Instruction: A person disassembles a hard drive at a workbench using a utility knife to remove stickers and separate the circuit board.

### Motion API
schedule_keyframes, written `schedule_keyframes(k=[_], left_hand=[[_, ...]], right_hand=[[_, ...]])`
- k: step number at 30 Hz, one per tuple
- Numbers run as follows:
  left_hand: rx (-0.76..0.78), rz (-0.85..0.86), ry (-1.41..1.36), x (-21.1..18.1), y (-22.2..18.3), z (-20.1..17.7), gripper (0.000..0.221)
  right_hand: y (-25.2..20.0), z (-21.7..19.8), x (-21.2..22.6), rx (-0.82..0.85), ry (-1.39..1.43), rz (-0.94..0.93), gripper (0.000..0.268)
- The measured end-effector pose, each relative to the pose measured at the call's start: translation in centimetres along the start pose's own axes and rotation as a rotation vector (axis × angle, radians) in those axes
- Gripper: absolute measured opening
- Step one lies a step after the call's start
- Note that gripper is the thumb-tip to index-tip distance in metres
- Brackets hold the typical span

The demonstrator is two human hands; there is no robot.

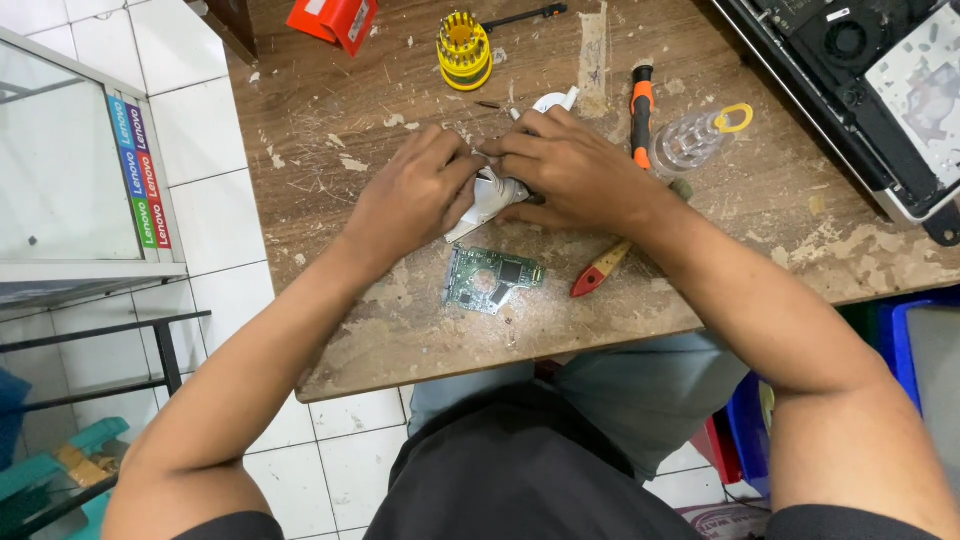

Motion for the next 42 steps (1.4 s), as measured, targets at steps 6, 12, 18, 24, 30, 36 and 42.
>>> schedule_keyframes(k=[6,12,18,24,30,36,42], left_hand=[[-0.081,-0.069,0.035,-1.5,-0.4,0.4,0.017],[-0.082,-0.151,-0.023,-2.0,-1.3,0.9,0.024],[-0.124,-0.096,-0.024,-0.4,-2.1,1.6,0.019],[-0.181,0.063,0.080,1.1,-2.3,1.2,0.020],[-0.258,-0.022,-0.255,1.7,-2.0,1.6,0.016],[-0.596,0.056,-0.346,-1.0,-0.9,-6.1,0.003],[-0.786,0.309,-0.236,-4.8,0.8,-18.3,0.029]], right_hand=[[0.0,0.7,0.1,-0.048,-0.022,0.028,0.041],[0.1,2.1,0.9,-0.193,0.002,0.072,0.032],[0.4,3.2,0.9,-0.288,0.035,0.115,0.025],[0.6,3.3,1.2,-0.308,0.117,0.070,0.018],[1.2,4.4,0.5,-0.334,0.282,0.079,0.010],[1.4,3.9,0.1,-0.374,0.421,0.045,0.011],[1.7,2.9,1.2,-0.297,0.434,0.094,0.010]])
Point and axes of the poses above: each hand's wrist, its own y-axis towards the middle knuckle, its own z-axis out of the palm, x = y × z, the point moved 2 cm from there along y, towards the middle knuckle, and after that the axes turned 13 degrees about y, right-handed, at the moved point
